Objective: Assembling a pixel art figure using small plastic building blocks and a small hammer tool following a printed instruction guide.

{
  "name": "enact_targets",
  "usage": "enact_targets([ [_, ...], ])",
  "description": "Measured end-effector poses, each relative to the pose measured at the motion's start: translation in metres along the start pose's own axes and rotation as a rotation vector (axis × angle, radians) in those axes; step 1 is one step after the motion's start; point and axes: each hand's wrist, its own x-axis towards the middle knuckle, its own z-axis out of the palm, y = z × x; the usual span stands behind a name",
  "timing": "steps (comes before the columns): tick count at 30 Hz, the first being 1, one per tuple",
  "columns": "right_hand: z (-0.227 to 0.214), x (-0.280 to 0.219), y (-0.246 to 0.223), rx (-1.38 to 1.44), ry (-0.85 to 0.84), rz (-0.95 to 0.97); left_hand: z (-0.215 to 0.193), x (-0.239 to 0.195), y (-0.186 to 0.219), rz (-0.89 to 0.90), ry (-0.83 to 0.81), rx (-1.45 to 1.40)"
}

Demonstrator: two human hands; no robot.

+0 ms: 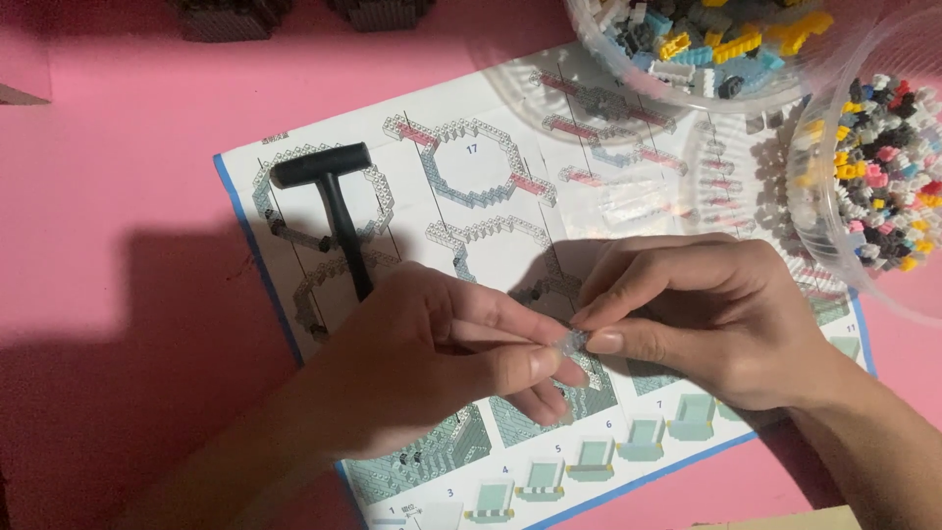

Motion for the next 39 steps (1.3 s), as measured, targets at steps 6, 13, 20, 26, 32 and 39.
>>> enact_targets([
  [6,-0.001,-0.001,0.002,0.013,0.003,-0.009,-0.002,-0.001,0.0,0.026,-0.024,-0.012],
  [13,-0.002,-0.001,0.001,-0.026,-0.003,0.003,0.001,-0.001,0.006,-0.043,0.012,0.026],
  [20,-0.001,0.0,-0.001,-0.025,-0.01,0.0,-0.001,-0.002,0.008,-0.077,0.025,0.053],
  [26,0.0,-0.001,-0.001,-0.023,0.001,0.016,-0.001,-0.001,0.005,-0.008,-0.009,0.003],
  [32,0.0,-0.001,0.0,0.013,0.009,0.018,0.0,-0.001,0.008,-0.06,0.014,0.021],
  [39,0.001,-0.002,0.0,0.024,0.008,0.014,0.002,-0.002,0.013,-0.078,0.014,0.09],
])
